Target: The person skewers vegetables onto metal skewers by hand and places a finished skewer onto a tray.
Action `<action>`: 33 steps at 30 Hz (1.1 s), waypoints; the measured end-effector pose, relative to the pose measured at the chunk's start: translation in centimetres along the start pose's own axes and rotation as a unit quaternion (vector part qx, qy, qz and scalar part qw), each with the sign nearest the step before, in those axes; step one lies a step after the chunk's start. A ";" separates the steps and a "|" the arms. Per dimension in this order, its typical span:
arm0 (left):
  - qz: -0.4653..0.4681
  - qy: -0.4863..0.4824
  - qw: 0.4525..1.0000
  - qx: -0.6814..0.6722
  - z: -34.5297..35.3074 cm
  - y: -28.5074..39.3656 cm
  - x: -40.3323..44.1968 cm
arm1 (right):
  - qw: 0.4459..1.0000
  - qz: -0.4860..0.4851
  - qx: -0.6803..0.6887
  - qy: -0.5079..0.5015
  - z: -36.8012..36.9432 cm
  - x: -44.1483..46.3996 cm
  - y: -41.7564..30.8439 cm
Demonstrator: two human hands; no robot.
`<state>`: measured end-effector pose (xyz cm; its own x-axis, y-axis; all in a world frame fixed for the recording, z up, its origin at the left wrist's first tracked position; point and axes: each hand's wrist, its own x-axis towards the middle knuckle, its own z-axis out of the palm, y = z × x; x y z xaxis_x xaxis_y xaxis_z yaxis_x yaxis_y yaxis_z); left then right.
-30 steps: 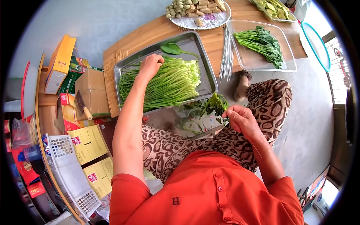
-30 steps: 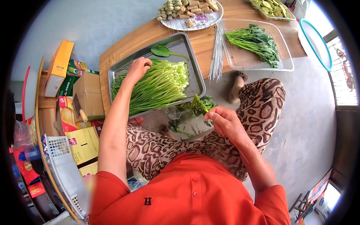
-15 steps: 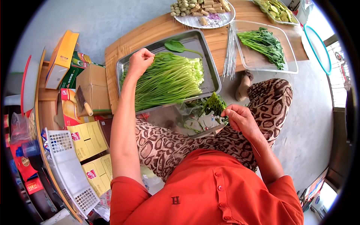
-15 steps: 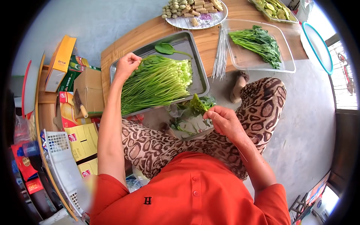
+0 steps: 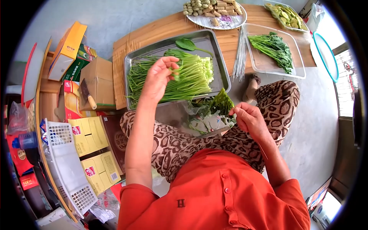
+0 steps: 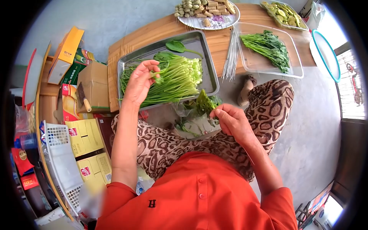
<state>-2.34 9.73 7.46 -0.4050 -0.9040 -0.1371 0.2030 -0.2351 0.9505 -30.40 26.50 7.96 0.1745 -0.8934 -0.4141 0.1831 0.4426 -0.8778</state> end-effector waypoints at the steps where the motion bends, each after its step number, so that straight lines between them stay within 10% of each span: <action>1: 0.009 0.002 1.000 -0.010 0.9 -0.3 -0.5 | 1.000 -0.019 0.009 0.003 0.4 0.0 -0.5; 22: 0.193 0.093 0.942 0.260 9.5 -1.5 -11.0 | 0.989 -0.131 -0.019 0.064 5.4 0.7 -3.3; 28: 0.328 0.164 0.841 0.398 9.6 -0.1 -12.3 | 0.982 -0.153 -0.084 0.065 6.0 -0.4 -3.9; 33: 0.254 0.103 0.929 0.249 11.2 -0.8 -12.2 | 0.984 -0.148 -0.093 0.046 7.4 -1.4 -4.9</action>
<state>-7.57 25.01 11.49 -0.1795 -0.9142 0.3634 -0.1373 0.3891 0.9109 -24.40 26.13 14.64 0.0499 -0.9879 -0.1469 0.0319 0.1486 -0.9884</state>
